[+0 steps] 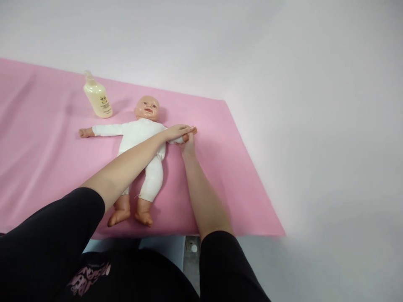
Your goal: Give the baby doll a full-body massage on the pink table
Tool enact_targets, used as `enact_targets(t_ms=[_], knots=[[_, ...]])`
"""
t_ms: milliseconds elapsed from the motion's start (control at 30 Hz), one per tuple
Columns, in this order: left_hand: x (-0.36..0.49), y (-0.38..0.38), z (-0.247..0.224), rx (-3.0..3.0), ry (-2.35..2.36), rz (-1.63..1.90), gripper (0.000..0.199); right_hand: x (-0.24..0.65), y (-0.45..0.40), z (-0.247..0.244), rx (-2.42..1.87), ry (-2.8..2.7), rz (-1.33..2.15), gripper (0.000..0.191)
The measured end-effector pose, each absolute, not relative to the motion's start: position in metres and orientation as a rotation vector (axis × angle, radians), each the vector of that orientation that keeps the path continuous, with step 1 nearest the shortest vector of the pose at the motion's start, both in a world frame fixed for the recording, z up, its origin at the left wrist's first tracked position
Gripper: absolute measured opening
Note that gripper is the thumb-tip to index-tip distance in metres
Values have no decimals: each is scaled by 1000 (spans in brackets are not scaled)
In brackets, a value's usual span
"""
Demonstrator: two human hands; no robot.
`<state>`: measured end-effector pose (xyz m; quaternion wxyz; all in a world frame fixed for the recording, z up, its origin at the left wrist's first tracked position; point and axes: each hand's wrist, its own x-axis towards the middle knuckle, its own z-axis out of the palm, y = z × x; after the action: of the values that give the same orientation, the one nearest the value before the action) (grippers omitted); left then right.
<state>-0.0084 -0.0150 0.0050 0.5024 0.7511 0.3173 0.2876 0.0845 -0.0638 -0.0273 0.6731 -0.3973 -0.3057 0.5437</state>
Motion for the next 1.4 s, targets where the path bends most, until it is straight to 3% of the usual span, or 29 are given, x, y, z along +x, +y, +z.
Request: enact_targets(t_ms=[133, 400, 633, 1100, 1400], knots=[[-8, -15, 2, 1861, 731, 706, 45, 79, -70, -19, -955, -608, 1211, 38], [-11, -15, 4, 1885, 821, 610, 40, 78, -68, -21, -863, -539, 1180, 32], [-10, -18, 4, 1831, 874, 630, 50, 79, -71, -20, -881, -600, 1249, 59], [-11, -15, 8, 1967, 838, 652, 57, 78, -69, -15, -943, -572, 1299, 50], [-13, -21, 12, 1919, 899, 655, 56, 75, -70, -13, -884, -573, 1294, 55]])
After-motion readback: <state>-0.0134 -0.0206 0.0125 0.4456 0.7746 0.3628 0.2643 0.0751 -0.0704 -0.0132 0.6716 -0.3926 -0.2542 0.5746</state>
